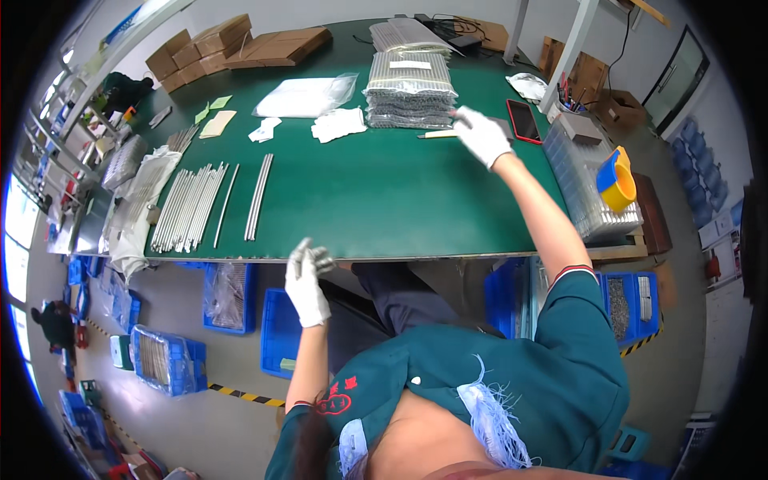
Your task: Counting and packing thin metal rods into plastic bags at a workstation.
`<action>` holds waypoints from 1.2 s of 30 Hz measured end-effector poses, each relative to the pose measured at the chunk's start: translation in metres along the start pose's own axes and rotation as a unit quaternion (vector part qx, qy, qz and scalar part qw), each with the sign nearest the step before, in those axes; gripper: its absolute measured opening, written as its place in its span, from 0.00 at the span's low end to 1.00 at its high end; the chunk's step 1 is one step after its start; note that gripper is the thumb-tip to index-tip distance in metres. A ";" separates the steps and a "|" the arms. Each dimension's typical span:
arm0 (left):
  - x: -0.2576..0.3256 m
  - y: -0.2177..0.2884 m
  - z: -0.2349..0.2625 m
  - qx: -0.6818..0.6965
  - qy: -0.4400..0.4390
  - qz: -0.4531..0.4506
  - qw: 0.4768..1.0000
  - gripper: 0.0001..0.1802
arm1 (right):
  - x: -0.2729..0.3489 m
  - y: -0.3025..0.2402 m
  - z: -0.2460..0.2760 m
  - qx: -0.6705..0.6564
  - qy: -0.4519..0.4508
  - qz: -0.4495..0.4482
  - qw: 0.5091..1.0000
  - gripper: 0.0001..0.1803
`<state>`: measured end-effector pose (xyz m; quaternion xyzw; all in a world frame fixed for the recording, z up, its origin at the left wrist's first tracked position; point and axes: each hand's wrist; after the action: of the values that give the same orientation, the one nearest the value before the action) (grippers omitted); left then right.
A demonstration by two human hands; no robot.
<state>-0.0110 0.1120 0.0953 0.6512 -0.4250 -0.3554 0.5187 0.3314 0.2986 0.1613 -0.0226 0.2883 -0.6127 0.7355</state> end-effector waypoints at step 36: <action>0.121 -0.119 0.046 -0.186 -0.064 0.237 0.951 0.19 | -0.059 0.012 -0.007 0.098 0.048 -0.085 0.990 0.19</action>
<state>0.0163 -0.0053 -0.0332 0.4000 -0.5257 -0.3355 0.6716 0.3337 0.3577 0.1746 0.0550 0.2588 -0.6985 0.6649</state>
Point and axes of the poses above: each hand's wrist, its own x-axis away from the middle knuckle, its own z-axis out of the back of the hand, y = z × x, and after that the axes turned 1 degree about y, right-handed
